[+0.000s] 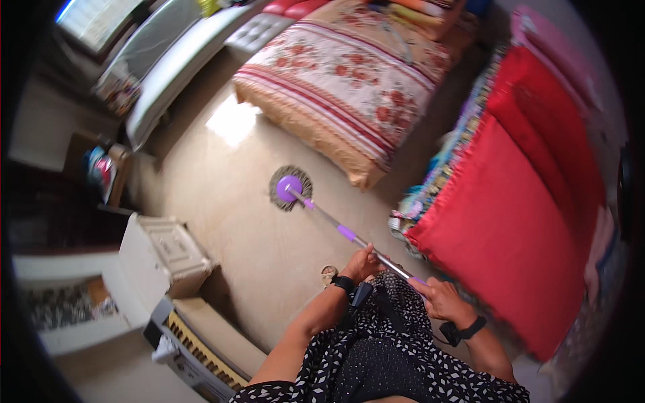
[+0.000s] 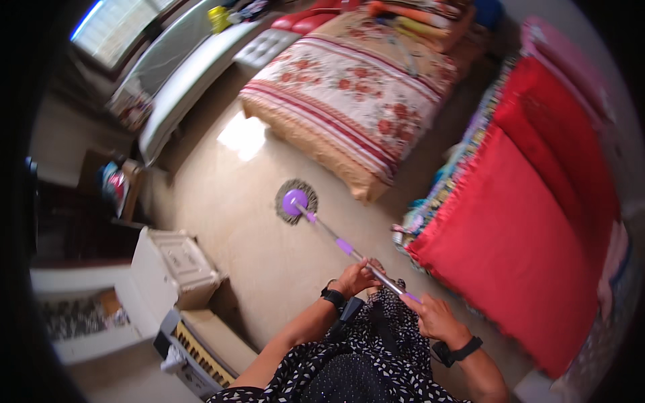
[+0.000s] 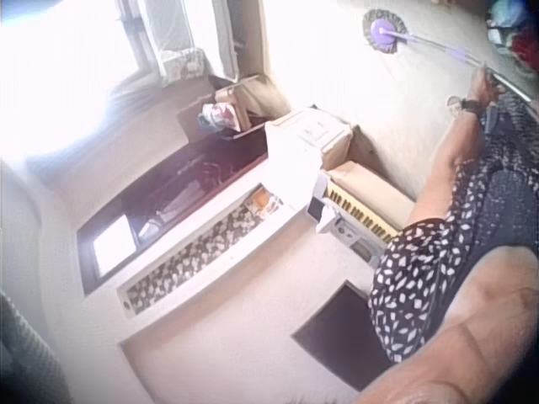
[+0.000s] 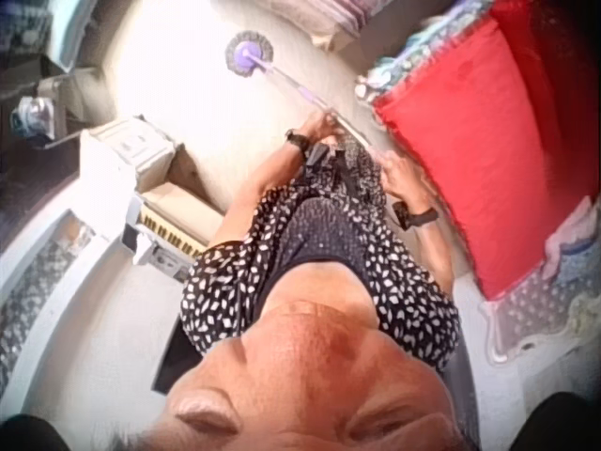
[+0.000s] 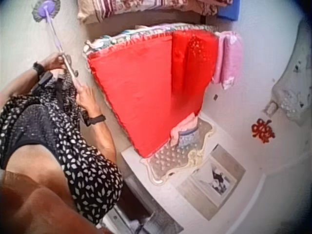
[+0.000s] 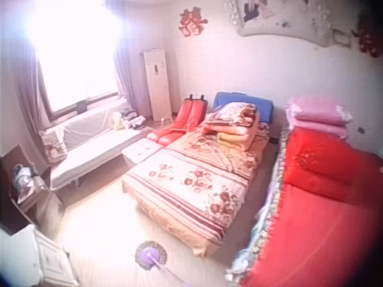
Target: The recorder mops the floor across several rooms of an apartment using a purple mop.
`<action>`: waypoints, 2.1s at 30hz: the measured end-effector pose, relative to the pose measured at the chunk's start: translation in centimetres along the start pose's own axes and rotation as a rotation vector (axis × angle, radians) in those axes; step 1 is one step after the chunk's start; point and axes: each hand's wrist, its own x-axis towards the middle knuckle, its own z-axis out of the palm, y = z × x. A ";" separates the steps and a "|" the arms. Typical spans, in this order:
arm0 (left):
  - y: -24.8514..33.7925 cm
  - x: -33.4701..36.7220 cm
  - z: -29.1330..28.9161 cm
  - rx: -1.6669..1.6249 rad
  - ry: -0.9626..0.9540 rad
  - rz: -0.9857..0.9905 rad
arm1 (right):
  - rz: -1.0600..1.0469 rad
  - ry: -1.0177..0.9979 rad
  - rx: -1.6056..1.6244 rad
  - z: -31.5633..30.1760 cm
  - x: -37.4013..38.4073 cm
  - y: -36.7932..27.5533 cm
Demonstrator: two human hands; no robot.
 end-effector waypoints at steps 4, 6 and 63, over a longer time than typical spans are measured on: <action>-4.0 -2.1 3.5 0.015 -0.111 -0.273 | 0.180 0.112 0.094 0.2 -7.7 -2.2; -7.0 -2.3 4.1 0.043 -0.206 -0.391 | 0.314 0.164 0.108 0.0 -11.4 -4.8; 15.8 -13.9 -1.3 0.132 0.931 0.012 | 0.668 1.285 1.521 -22.5 39.2 39.4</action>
